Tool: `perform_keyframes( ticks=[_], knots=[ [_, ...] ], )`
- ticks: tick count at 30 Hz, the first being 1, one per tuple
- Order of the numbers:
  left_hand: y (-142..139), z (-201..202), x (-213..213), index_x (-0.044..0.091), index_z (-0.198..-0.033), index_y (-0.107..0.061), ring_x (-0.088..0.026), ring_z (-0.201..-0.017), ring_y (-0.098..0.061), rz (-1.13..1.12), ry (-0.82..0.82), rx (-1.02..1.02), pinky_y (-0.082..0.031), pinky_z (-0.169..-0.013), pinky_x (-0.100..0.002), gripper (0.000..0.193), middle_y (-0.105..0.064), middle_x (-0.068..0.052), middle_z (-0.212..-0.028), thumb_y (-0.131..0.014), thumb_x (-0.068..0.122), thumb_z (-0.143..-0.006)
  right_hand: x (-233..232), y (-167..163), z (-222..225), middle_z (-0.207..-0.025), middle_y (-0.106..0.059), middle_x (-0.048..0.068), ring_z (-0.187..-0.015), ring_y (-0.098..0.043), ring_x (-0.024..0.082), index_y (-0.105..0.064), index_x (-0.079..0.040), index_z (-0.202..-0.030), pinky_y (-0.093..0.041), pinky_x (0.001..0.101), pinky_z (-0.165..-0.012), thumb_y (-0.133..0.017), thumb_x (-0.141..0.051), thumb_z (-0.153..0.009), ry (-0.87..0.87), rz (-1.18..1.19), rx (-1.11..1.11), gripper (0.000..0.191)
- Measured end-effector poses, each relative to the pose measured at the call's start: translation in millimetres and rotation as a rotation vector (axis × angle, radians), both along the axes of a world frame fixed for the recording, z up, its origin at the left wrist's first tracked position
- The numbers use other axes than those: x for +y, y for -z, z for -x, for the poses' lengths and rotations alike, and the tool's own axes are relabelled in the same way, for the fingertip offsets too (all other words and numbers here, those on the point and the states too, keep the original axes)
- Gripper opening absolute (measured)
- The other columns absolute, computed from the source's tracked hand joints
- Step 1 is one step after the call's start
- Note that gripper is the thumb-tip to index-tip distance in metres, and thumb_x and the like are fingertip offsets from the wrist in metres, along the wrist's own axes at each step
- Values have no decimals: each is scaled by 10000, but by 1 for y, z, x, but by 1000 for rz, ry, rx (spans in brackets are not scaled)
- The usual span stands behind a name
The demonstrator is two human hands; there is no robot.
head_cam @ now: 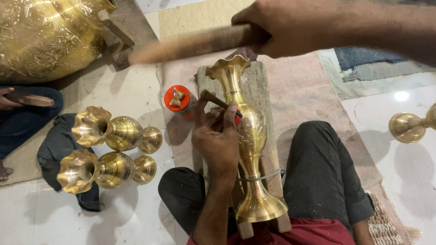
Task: The person sits on the floor with a brass vase clamped to a wooden block on their lap, holds a punch against the vase surface, and repeatedly strikes the punch with a wooden mallet to engrave decorative patterns, repositioning the punch around the vase as they work.
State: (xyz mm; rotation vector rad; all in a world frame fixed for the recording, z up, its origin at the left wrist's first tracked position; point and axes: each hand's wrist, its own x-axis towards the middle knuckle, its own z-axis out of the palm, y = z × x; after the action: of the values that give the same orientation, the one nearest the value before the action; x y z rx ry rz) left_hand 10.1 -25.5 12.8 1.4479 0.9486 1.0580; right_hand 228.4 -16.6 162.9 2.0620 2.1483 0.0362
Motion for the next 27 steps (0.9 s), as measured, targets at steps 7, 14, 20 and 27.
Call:
perform_keyframes(
  ticks=[7, 14, 20, 27],
  knots=[
    [6, 0, 3, 73, -1379, -557, -147, -849, -793, -58, 16, -19, -662, -725, -254, 478, -798, -108, -913, -758, 117, -948, -5, -8, 2, -828, -759, 119, -611, -722, 219, -712, -160, -1264, -595, 368, -523, -710, -131, -951, 77, -22, 50, 314],
    [1, 3, 6, 79, -1362, -575, -141, -796, -780, -47, 41, 42, -625, -693, -248, 465, -799, -103, -843, -769, 103, -940, -11, -2, -4, -781, -753, 122, -646, -724, 229, -737, -116, -1185, -580, 385, -591, -765, -186, -905, 7, -139, 114, 290],
    [-2, 4, 8, 78, -1382, -545, -113, -764, -772, -8, 80, 22, -645, -685, -246, 494, -791, -84, -832, -744, 95, -930, -13, 6, -9, -777, -753, 132, -620, -730, 253, -723, -124, -1244, -576, 398, -570, -772, -191, -888, 31, -153, 137, 366],
    [6, 3, 11, 76, -1410, -527, -131, -813, -784, -60, 94, 1, -657, -710, -265, 517, -793, -88, -872, -745, 107, -942, -16, 8, -8, -770, -759, 114, -549, -697, 217, -733, -182, -1246, -533, 363, -471, -725, -128, -921, 27, -109, 18, 330]
  ],
)
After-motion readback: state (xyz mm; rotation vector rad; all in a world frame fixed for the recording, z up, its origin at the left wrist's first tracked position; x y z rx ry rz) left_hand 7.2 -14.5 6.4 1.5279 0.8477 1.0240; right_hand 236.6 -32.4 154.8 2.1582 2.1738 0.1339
